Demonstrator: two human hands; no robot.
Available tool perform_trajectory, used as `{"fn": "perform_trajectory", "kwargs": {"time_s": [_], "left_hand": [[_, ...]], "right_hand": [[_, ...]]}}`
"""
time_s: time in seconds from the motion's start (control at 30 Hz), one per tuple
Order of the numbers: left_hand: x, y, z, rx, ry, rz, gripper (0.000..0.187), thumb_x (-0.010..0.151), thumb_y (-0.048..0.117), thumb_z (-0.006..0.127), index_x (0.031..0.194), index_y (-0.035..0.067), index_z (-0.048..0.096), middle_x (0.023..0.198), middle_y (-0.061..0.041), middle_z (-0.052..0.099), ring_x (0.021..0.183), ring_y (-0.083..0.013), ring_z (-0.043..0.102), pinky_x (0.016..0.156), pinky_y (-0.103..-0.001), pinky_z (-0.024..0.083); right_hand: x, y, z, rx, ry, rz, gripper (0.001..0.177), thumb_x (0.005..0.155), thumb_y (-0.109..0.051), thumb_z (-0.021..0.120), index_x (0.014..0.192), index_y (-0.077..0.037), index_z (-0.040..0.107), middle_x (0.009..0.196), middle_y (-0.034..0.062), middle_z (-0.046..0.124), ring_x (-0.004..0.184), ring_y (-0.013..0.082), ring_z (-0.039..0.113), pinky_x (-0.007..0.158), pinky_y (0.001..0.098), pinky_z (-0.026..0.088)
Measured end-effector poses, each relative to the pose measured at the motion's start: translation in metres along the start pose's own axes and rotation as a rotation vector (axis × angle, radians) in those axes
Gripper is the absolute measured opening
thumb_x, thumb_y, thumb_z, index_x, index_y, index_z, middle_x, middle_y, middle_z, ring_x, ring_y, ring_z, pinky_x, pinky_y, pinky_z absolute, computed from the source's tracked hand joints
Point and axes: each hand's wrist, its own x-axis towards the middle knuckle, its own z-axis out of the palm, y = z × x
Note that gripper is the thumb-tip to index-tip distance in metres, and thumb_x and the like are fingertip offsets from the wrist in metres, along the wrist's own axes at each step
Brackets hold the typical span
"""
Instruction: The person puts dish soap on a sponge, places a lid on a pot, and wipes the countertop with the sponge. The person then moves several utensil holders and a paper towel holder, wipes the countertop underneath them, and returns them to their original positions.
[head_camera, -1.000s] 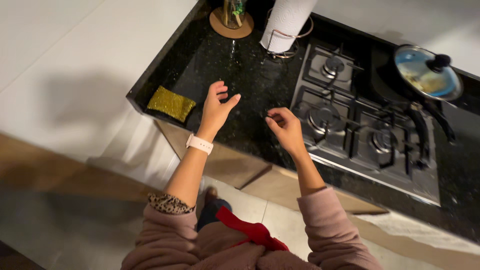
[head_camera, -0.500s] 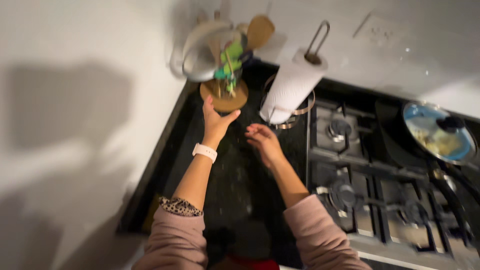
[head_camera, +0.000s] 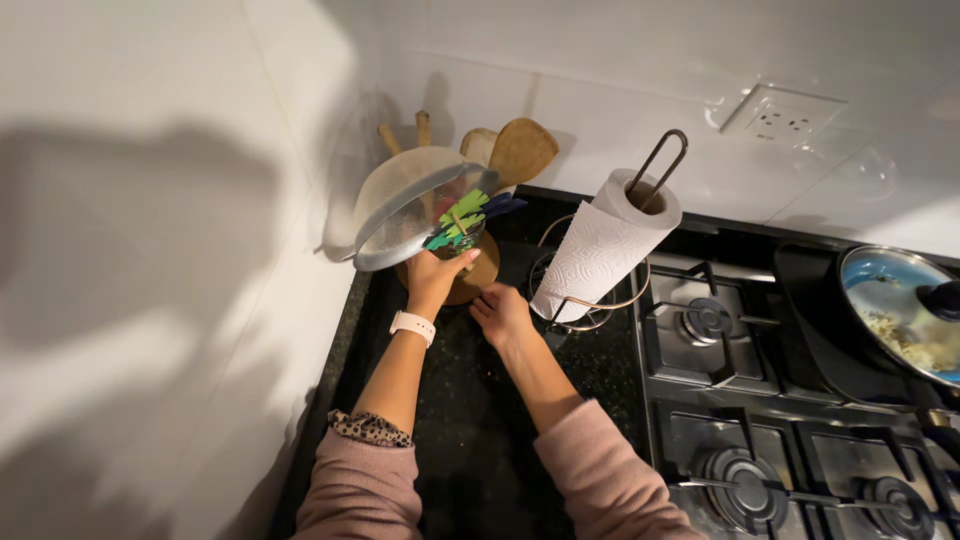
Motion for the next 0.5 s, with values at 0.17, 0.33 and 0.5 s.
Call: {"fn": "perform_trajectory", "kwargs": {"time_s": [0.17,0.33,0.5], "left_hand": [[-0.006,0.056,-0.012,0.008,0.014,-0.018,0.067,0.061,0.031,0.096,0.117,0.003,0.074,0.114,-0.022,0.074,0.118,-0.0388,0.066,0.098,-0.050,0.052],[-0.001,0.040,-0.007,0.010,0.014,0.056,0.083,0.058,0.021,0.096,0.131,-0.002,0.063,0.128,-0.027,0.067,0.126,-0.0430,0.059,0.108,-0.054,0.047],[-0.010,0.069,-0.021,0.003,-0.010,0.074,0.080,0.058,0.024,0.096,0.130,0.003,0.066,0.126,-0.021,0.069,0.127,-0.0388,0.060,0.108,-0.052,0.047]], "right_hand": [[0.061,0.007,-0.014,-0.037,0.142,-0.019,0.064,0.075,0.004,0.082,0.123,0.010,0.039,0.113,0.0157,0.034,0.114,0.0298,0.044,0.108,0.0515,0.040],[0.101,0.026,-0.033,-0.274,0.205,-0.009,0.065,0.076,0.007,0.080,0.130,0.006,0.045,0.117,0.0149,0.038,0.118,0.0291,0.047,0.106,0.0474,0.043],[0.008,0.015,0.026,-0.232,0.141,-0.103,0.068,0.086,0.004,0.073,0.143,0.001,0.035,0.126,0.0250,0.045,0.120,0.0359,0.056,0.100,0.0518,0.053]]}}
